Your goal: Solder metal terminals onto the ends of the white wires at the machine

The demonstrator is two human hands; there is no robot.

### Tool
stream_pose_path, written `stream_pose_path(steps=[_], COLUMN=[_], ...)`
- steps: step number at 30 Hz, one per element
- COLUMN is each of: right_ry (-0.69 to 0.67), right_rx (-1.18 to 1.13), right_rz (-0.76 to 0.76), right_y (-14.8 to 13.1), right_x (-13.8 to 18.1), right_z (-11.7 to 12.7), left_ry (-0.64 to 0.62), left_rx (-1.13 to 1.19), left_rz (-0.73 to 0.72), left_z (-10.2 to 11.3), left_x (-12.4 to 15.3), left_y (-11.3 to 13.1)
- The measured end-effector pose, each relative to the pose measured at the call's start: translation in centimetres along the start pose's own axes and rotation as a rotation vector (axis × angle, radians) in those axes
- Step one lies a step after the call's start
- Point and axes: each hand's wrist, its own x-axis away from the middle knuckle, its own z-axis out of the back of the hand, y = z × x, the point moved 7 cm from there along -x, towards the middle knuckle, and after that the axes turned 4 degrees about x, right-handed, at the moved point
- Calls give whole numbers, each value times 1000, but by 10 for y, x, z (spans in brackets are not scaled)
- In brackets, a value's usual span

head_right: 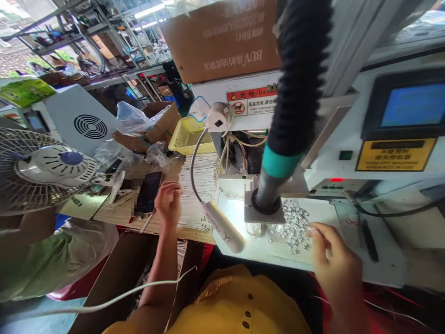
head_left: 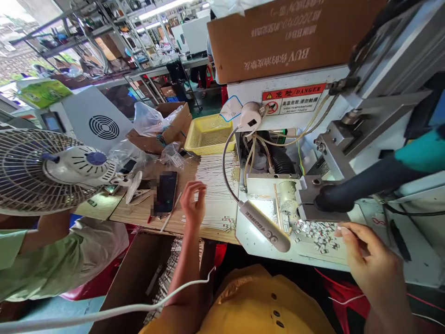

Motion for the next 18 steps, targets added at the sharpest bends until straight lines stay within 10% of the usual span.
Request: stream_pose_path(steps=[3,11,18], right_ry=[-128,-503,-593], right_rx=[-263,-783,-880], right_rz=[-97,-237,-359], right_y=[-1,-50,-57], right_x=[1,7,11], right_z=[-9,-57,-85], left_ry=[-26,-877,-870], left_rx=[-13,209,337], left_rz=[0,161,346], left_z=[1,-102,-136], left_x=[-3,49,68], left_y=[11,67,87])
